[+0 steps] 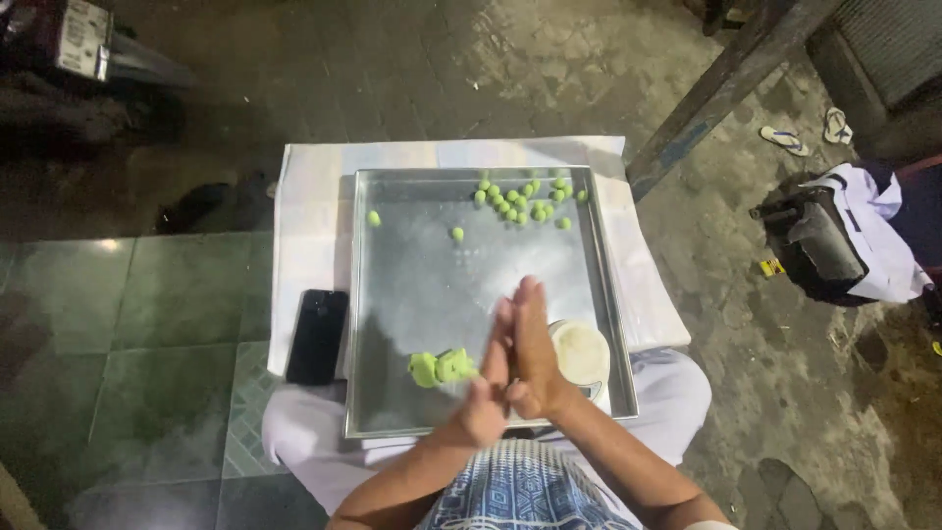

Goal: Shaping small pieces of green dough into balls and placing them on a metal tray

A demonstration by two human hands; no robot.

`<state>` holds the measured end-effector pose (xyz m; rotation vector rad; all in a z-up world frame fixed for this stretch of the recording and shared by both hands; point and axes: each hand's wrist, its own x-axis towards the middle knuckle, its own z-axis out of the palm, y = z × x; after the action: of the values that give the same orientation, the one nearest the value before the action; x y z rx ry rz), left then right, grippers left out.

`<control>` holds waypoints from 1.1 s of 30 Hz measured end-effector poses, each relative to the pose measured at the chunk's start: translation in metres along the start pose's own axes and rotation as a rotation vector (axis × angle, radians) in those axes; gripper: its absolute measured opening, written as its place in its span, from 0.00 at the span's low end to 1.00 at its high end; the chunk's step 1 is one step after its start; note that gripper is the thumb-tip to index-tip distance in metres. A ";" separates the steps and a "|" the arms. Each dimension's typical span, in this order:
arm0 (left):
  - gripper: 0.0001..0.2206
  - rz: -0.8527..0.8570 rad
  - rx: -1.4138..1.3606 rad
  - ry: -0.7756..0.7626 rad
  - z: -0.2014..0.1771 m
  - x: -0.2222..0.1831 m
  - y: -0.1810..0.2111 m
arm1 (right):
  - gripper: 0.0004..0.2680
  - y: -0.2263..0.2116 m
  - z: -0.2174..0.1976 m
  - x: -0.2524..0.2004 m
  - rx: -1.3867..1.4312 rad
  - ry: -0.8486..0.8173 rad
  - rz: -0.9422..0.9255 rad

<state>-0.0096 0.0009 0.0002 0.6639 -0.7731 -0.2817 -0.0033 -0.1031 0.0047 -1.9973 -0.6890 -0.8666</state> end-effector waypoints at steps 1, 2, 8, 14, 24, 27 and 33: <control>0.38 0.002 0.001 -0.006 -0.006 0.008 0.005 | 0.29 -0.020 0.006 0.011 -0.003 0.004 -0.004; 0.38 -0.023 0.068 0.094 -0.011 0.017 0.010 | 0.27 -0.038 0.010 0.023 0.103 -0.033 0.040; 0.38 -0.022 0.110 0.186 -0.015 0.030 0.017 | 0.28 -0.017 0.004 0.012 0.071 0.019 0.005; 0.37 -0.019 0.050 0.193 -0.008 0.018 0.018 | 0.27 -0.056 0.010 0.033 0.129 -0.084 0.047; 0.37 0.017 -0.057 0.169 -0.002 0.020 0.012 | 0.27 -0.049 0.006 0.032 0.047 -0.040 -0.087; 0.37 0.020 -0.085 0.161 -0.001 0.020 0.012 | 0.29 -0.030 -0.007 0.013 -0.065 -0.039 -0.023; 0.34 -0.065 -0.225 0.194 0.009 0.000 -0.007 | 0.32 -0.056 0.002 0.016 -0.020 -0.184 -0.014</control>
<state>-0.0155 -0.0082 0.0007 0.4954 -0.5256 -0.3525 -0.0335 -0.0713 0.0429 -2.1107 -0.8008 -0.7056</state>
